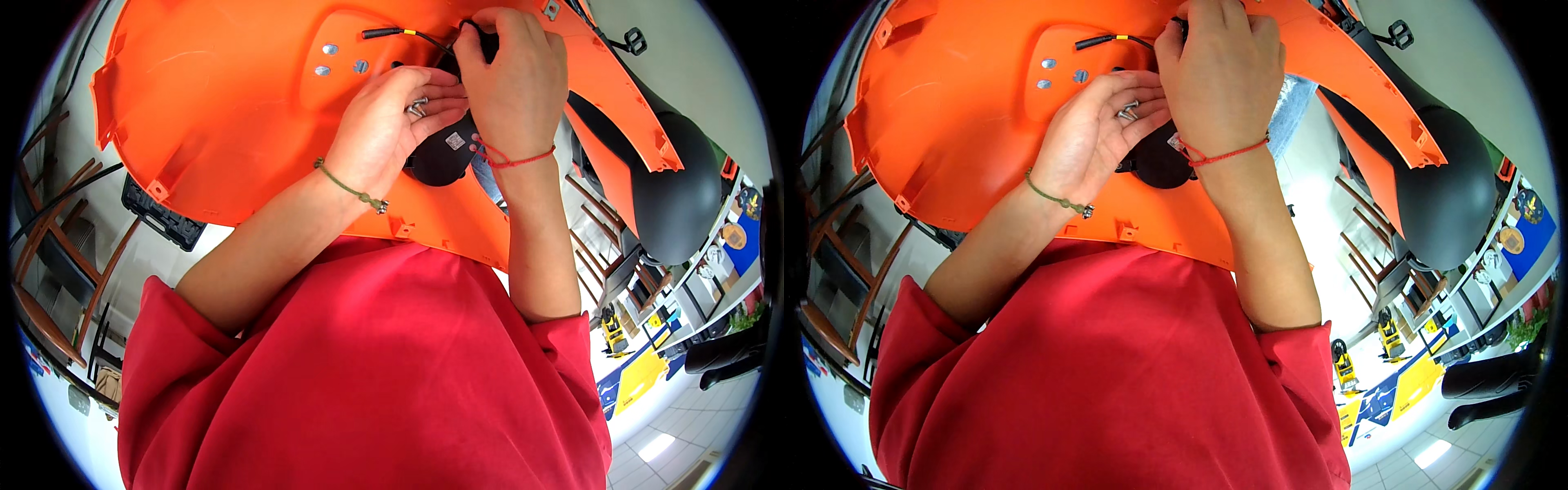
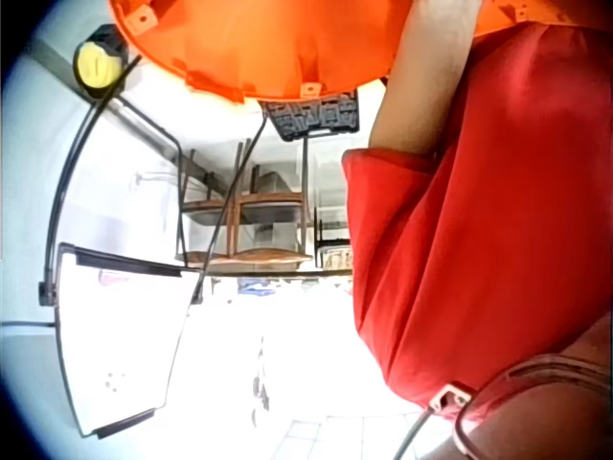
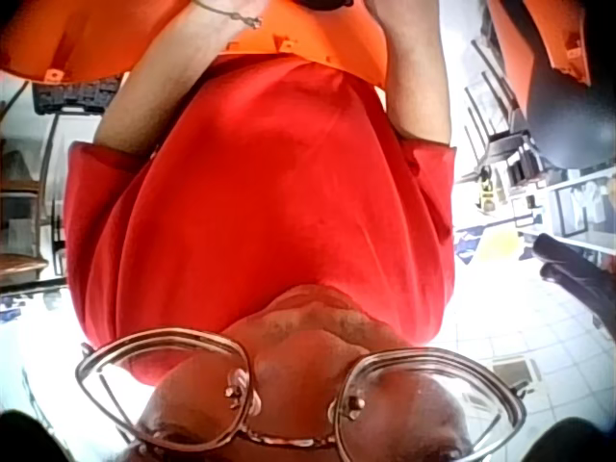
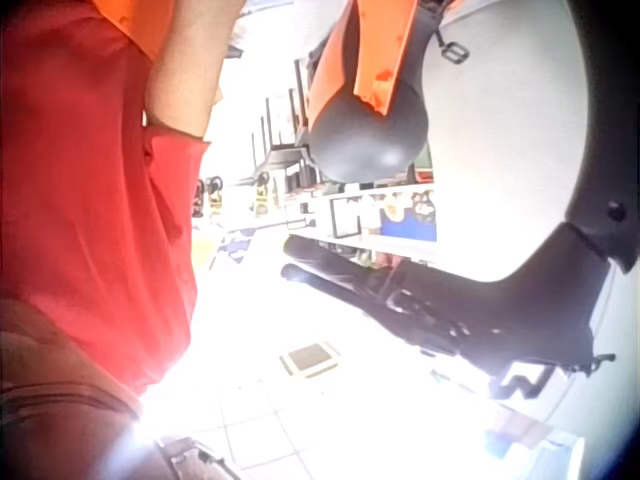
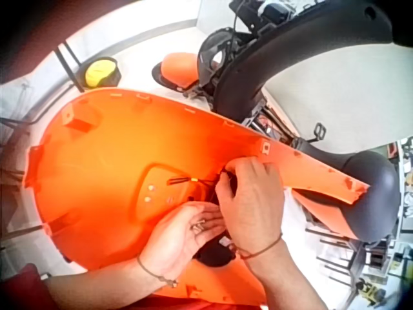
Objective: The person disassembles a black component from an orange fairing panel by removing screws with a hand tool, then aligns the component back onto the panel and secures it using a screwdriver.
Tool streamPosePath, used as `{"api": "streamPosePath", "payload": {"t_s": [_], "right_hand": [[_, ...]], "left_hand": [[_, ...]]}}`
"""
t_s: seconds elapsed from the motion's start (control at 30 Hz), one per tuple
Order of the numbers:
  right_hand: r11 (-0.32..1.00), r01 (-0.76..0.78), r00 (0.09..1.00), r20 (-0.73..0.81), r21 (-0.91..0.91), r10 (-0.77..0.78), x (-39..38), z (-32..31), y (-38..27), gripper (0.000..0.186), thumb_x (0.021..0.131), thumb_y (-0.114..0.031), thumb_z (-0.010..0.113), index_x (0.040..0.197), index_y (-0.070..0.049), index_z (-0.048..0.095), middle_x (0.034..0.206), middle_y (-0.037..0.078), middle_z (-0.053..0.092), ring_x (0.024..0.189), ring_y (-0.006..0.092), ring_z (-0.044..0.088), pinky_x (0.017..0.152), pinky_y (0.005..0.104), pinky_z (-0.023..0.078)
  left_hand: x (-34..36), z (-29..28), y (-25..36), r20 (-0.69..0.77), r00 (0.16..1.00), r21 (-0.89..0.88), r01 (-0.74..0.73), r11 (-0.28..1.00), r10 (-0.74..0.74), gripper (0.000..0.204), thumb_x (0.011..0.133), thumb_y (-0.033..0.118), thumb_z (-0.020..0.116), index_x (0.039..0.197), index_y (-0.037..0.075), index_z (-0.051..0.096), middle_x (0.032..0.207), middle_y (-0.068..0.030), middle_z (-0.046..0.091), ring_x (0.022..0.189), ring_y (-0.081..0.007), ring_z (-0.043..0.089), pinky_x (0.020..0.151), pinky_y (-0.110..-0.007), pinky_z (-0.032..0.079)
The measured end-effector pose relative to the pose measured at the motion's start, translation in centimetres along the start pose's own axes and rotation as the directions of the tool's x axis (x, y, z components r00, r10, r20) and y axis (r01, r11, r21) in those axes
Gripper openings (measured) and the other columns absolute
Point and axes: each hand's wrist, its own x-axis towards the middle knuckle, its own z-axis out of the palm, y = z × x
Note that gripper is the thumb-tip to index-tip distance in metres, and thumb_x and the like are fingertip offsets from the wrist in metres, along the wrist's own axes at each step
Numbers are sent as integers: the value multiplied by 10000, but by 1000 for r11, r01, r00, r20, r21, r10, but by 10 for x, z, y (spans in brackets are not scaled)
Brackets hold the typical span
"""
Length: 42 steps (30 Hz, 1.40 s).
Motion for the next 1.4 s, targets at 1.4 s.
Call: {"api": "streamPosePath", "payload": {"t_s": [1.4], "right_hand": [[880,27,971,197,474,-135,-25,-27,28,158,703,-79,725,845,-79,655,834,27,610,802,237,546,744,336,453]], "left_hand": [[7,-9,5,119,991,-45,72,996,-66,481,1012,324,409,1296,-54,493,1268,-133,564,1151,-190,548,1018,-323,436]]}}
